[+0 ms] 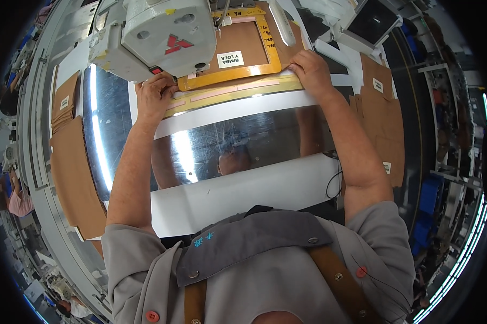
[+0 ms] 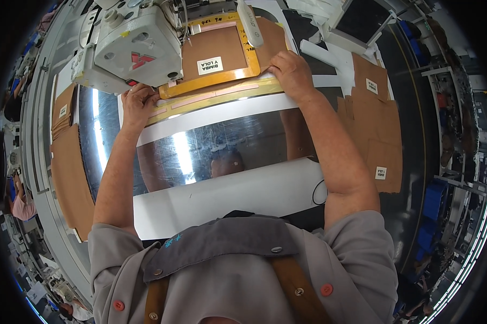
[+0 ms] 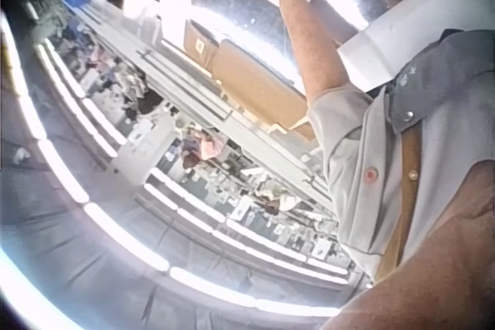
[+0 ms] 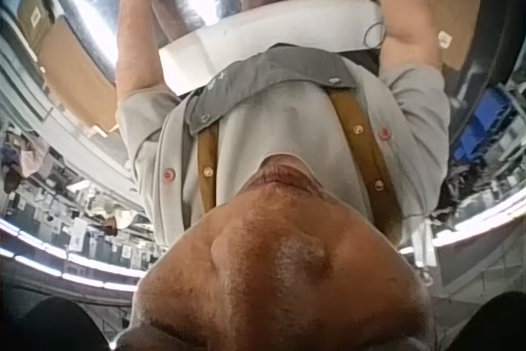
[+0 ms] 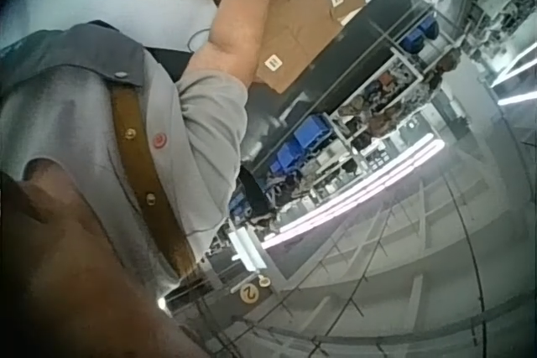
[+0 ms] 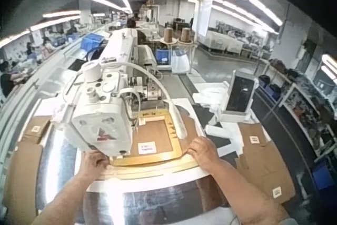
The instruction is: Sewing a leather pocket or panel using an industrial sewing machine with a stencil guide.
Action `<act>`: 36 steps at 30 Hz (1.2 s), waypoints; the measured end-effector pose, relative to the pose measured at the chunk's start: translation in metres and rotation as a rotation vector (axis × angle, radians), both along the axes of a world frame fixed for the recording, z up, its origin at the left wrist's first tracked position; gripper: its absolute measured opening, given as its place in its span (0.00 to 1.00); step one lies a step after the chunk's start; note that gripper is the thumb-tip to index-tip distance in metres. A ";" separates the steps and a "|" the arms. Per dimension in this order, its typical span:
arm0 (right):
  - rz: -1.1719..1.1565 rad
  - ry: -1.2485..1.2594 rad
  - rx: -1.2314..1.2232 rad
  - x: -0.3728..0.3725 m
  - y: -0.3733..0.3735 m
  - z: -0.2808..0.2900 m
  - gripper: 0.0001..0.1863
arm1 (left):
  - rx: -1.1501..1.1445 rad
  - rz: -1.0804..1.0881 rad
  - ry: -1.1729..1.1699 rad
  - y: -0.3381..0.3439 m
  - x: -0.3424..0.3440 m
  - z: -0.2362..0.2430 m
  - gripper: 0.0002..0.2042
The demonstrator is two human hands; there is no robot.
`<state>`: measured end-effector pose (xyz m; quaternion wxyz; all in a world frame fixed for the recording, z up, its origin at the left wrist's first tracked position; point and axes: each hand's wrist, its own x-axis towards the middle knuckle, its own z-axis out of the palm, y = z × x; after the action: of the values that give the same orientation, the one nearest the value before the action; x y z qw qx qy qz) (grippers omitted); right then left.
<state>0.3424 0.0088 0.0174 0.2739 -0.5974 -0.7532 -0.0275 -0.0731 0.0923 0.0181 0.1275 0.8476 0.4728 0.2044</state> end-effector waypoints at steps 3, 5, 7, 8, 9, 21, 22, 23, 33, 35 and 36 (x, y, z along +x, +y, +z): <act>0.072 0.014 -0.057 0.001 -0.016 0.015 0.07 | 0.025 -0.028 -0.039 -0.015 -0.003 0.004 0.05; 0.095 -0.016 -0.044 -0.008 -0.038 0.022 0.07 | 0.060 -0.074 -0.065 -0.030 -0.009 0.007 0.04; 0.071 0.049 -0.035 -0.012 -0.062 0.033 0.07 | 0.073 -0.068 -0.104 -0.050 -0.014 0.010 0.03; 0.079 -0.006 -0.041 -0.012 -0.077 0.035 0.07 | 0.100 -0.067 -0.079 -0.063 -0.024 0.015 0.03; 0.071 -0.007 -0.043 -0.016 -0.091 0.037 0.07 | 0.054 -0.070 -0.043 -0.077 -0.032 0.023 0.03; -0.212 0.347 -0.254 -0.040 -0.223 0.014 0.16 | -0.178 0.328 -0.287 -0.232 -0.112 0.004 0.14; -0.313 0.353 -0.270 -0.041 -0.225 0.012 0.18 | -0.058 0.350 -0.214 -0.237 -0.112 -0.001 0.18; -0.415 0.357 -0.283 -0.042 -0.227 0.011 0.19 | -0.060 0.349 -0.211 -0.244 -0.115 -0.009 0.18; -0.478 -0.017 -0.245 -0.063 -0.238 -0.002 0.29 | -0.210 0.658 -0.156 -0.294 -0.109 -0.043 0.30; -0.537 0.059 -0.325 -0.066 -0.243 -0.003 0.29 | -0.230 0.662 -0.150 -0.294 -0.105 -0.044 0.30; -0.543 0.058 -0.325 -0.068 -0.244 -0.001 0.29 | -0.244 0.680 -0.136 -0.295 -0.104 -0.041 0.30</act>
<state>0.2741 -0.2356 0.0160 0.1789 -0.8130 -0.5528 0.0380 -0.1774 -0.2028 -0.0233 0.1837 0.6051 0.7389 0.2328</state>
